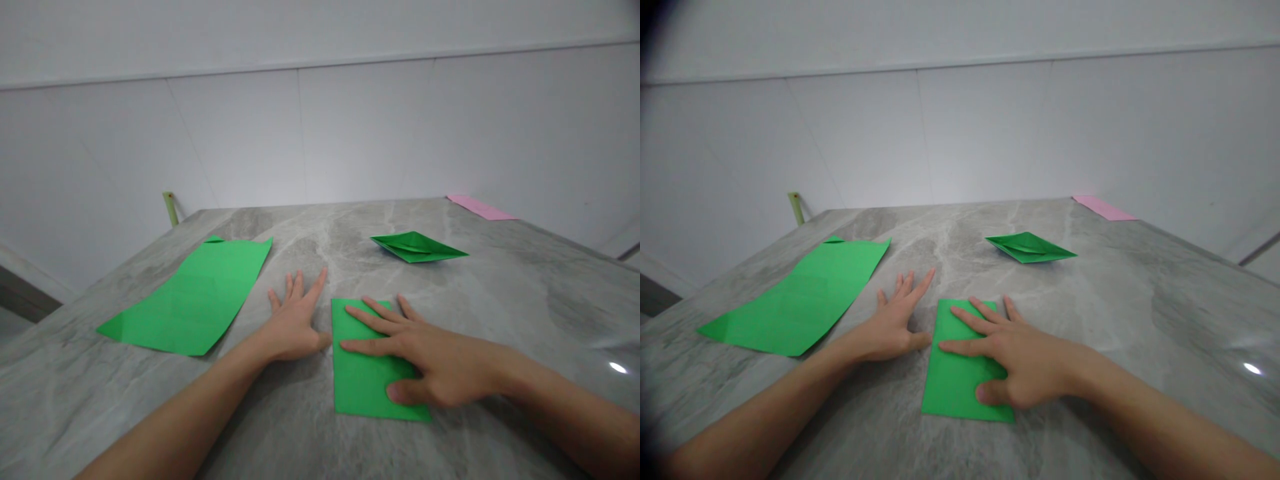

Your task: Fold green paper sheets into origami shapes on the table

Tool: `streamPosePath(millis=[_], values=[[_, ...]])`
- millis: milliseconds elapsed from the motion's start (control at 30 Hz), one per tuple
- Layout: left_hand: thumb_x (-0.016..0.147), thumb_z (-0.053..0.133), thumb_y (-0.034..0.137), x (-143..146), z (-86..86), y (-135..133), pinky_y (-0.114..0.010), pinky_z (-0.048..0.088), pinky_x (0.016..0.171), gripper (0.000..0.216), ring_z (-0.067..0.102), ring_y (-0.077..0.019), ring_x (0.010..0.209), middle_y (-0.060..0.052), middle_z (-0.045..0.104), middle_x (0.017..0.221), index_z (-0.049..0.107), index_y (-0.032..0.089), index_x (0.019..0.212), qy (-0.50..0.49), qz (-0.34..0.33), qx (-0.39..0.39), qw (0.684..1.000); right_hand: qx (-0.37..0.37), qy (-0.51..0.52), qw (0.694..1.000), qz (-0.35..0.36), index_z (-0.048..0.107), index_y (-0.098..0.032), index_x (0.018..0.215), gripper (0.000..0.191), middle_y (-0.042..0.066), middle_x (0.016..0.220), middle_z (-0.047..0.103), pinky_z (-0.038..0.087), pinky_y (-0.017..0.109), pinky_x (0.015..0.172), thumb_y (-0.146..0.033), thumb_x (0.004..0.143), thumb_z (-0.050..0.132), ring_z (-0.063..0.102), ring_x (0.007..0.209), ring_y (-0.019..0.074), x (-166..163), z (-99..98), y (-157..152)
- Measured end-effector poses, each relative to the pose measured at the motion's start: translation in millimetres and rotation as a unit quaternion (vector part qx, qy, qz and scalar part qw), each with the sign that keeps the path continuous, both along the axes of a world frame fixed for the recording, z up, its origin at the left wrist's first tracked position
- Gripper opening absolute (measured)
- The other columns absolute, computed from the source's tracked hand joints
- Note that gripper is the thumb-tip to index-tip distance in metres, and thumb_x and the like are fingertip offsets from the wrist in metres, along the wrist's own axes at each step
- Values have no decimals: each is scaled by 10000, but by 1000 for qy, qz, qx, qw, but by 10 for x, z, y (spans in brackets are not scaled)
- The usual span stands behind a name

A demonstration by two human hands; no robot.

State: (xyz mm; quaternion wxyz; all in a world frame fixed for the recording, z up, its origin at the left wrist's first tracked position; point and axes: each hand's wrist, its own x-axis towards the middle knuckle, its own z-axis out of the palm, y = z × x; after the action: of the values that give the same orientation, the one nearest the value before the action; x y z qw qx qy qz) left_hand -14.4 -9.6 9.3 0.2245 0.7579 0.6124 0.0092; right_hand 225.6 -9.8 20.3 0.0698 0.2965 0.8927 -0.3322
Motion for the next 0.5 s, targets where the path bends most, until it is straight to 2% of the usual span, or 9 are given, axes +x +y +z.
streamPosePath(millis=[200, 333, 400, 500], values=[[738, 637, 302, 39, -38, -52, -703, -12, 1098, 1086, -223, -394, 1422, -187, -170, 1598, -64, 258, 1567, -24, -32, 13, 999, 21, -5, 999, -23, 276, -434, 1504, 748, 22, 1650, -42, -211, 740, 1013, -400, 857, 649, -73, 1468, 443, 46, -52, 41], [820, 583, 309, 53, -100, -48, -694, -16, 1110, 956, -252, -372, 1421, -144, -201, 1598, 4, 227, 1576, -42, -55, 63, 996, 24, -14, 999, -20, 253, -436, 1508, 748, 32, 1647, -60, -184, 743, 1024, -390, 867, 637, -87, 1468, 431, 36, -41, 28], [868, 541, 330, 41, -131, -29, -712, -20, 1103, 863, -188, -369, 1453, -121, -110, 1624, 62, 219, 1576, -45, -85, 80, 992, 23, -12, 1000, -17, 242, -438, 1509, 759, 30, 1646, -57, -176, 747, 1024, -378, 864, 639, -91, 1466, 434, 35, -40, 27], [931, 453, 294, 6, -144, -9, -735, -45, 1091, 667, 52, -333, 1500, -77, 176, 1623, 207, 272, 1551, -61, -167, 54, 983, 23, -1, 1000, -13, 229, -435, 1512, 777, 25, 1648, -25, -178, 746, 1025, -361, 859, 645, -91, 1466, 433, 45, -54, 35]])
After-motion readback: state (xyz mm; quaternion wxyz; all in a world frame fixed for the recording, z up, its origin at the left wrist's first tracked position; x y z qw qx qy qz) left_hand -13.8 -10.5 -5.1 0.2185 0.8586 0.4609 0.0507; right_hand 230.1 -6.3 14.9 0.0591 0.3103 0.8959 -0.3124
